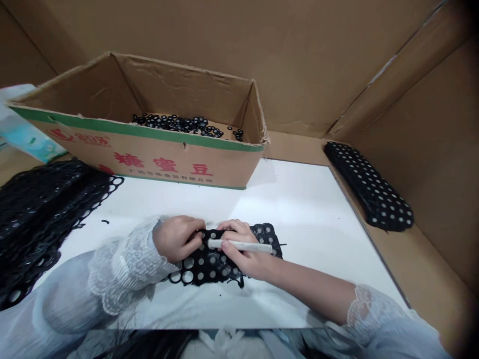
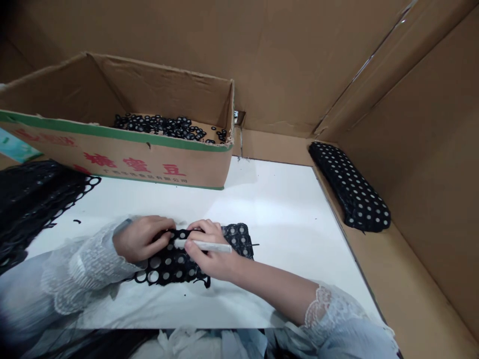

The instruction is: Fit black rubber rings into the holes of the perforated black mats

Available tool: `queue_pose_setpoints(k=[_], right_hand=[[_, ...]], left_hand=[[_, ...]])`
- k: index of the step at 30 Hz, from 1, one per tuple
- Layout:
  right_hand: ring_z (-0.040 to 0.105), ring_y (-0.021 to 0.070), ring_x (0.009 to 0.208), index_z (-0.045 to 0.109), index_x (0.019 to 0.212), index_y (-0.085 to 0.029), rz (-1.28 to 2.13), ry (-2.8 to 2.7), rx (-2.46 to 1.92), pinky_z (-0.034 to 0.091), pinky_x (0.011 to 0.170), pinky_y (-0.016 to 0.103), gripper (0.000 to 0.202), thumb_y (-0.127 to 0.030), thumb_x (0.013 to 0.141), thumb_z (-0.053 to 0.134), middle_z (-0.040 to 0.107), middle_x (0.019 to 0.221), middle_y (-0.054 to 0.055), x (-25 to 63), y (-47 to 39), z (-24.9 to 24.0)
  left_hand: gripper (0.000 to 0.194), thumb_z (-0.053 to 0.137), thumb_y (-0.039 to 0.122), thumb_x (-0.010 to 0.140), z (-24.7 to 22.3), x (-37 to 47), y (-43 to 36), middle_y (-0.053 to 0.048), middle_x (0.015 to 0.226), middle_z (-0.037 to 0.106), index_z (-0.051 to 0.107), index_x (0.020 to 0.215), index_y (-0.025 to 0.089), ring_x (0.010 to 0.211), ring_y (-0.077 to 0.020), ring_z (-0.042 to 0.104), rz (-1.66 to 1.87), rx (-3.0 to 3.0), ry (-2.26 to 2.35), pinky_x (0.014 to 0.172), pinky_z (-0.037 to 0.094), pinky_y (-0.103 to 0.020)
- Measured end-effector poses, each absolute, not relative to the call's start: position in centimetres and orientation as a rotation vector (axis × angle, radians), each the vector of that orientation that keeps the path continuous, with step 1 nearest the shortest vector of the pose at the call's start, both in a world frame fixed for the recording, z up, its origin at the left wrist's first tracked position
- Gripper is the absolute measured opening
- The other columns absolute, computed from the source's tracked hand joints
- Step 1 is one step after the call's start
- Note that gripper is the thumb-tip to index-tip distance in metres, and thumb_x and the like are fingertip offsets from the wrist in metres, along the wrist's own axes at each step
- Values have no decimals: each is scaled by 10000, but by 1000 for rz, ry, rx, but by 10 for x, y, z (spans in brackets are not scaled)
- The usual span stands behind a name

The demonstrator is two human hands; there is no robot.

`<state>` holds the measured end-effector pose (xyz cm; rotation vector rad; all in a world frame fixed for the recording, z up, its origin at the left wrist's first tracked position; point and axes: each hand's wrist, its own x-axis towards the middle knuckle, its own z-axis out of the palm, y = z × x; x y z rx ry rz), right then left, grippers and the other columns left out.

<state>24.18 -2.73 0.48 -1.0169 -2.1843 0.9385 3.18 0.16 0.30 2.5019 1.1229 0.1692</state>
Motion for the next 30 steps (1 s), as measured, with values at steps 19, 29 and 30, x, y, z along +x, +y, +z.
queue_pose_setpoints(k=[19,29,30], right_hand=[[457,159,861,469,652,-178,901,-2250,-1092,370,796,353,200,-226,837,409,514,888,33,238,-24,5],[397,178,832,482,806,-186,554,-2443,-1243,357,767,338,157,-249,869,353,480,925,66,228,-30,0],[394,178,832,479,805,-186,544,-2431,-1248,355,764,337,158,-253,871,352,483,922,65,228,-29,0]], left_hand=[[227,301,252,830,5,31,0,30,525,441,426,659,172,493,-98,420,343,2300,1034,505,333,-203],[198,345,173,814,-1,43,-19,1,510,460,405,626,185,472,-138,404,602,2832,1118,496,288,-272],[197,339,179,821,0,43,-19,6,515,453,400,635,186,473,-134,407,607,2773,1136,496,293,-268]])
